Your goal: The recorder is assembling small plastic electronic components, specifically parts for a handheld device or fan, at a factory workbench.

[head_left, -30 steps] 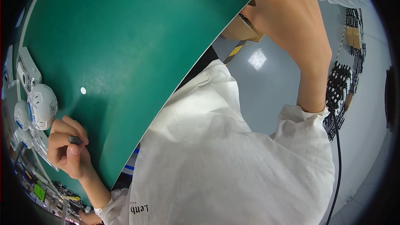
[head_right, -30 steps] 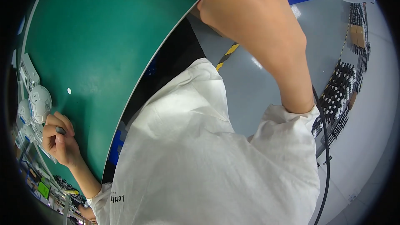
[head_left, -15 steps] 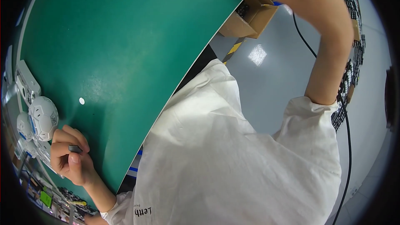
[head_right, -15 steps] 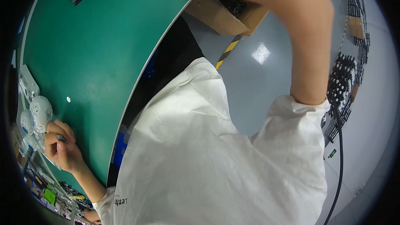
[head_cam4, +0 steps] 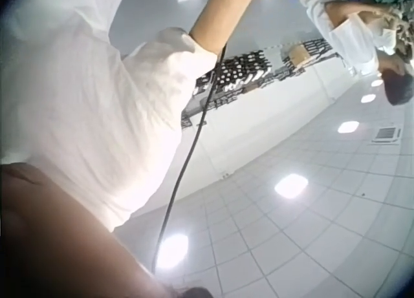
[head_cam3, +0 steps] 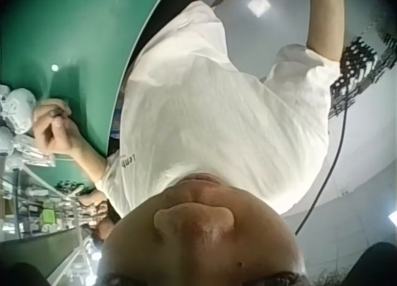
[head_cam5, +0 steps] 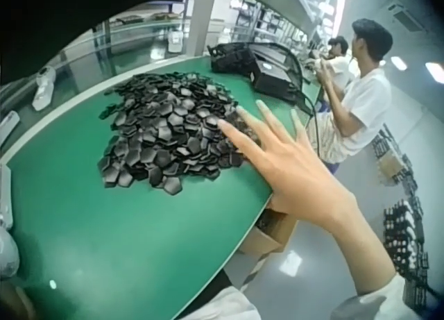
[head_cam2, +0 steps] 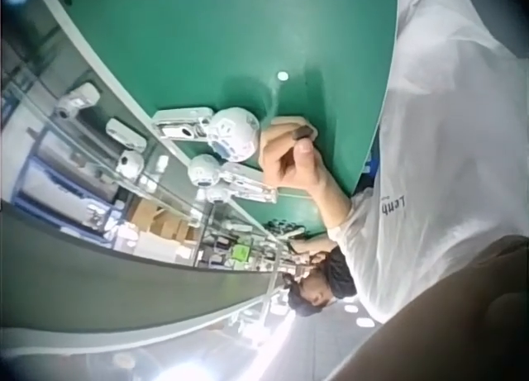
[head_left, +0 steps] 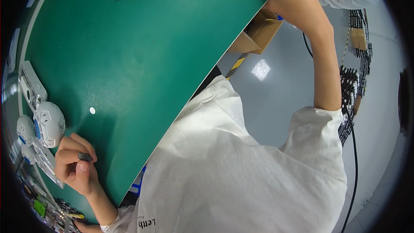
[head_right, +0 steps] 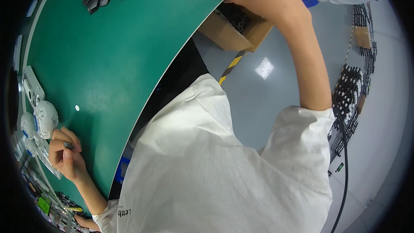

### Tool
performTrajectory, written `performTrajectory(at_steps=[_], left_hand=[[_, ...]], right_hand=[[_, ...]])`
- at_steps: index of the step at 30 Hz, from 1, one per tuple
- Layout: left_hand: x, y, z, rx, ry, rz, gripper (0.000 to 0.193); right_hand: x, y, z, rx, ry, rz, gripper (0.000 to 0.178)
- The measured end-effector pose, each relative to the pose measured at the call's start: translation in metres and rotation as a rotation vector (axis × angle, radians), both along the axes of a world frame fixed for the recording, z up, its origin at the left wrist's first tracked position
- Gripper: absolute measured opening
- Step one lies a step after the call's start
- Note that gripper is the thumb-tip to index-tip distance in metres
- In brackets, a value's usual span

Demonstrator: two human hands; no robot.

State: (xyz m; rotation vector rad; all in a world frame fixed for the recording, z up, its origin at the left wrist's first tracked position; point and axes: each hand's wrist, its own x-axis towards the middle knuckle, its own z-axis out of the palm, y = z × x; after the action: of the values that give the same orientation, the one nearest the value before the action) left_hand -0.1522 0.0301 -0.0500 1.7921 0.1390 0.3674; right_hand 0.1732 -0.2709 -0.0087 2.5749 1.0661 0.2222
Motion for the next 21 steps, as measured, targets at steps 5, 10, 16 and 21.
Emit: performTrajectory(at_steps=[5,10,16,21], left_hand=[[0.002,0.001,0.001,-0.018,-0.020,-0.003,0.032],[0.005,-0.001,0.002,-0.038,-0.006,-0.007,0.032],[-0.004,0.002,0.000,-0.007,0.015,0.048,0.033],[0.001,0.004,-0.001,-0.033,-0.001,-0.003,0.033]], right_hand=[[0.014,-0.021,0.012,0.017,0.019,-0.034,0.119],[0.029,-0.033,0.020,0.036,0.017,-0.102,0.123],[-0.015,0.021,0.020,-0.014,0.335,-0.118,0.119],[-0.011,-0.024,0.050,-0.055,-0.090,-0.093,0.106]])
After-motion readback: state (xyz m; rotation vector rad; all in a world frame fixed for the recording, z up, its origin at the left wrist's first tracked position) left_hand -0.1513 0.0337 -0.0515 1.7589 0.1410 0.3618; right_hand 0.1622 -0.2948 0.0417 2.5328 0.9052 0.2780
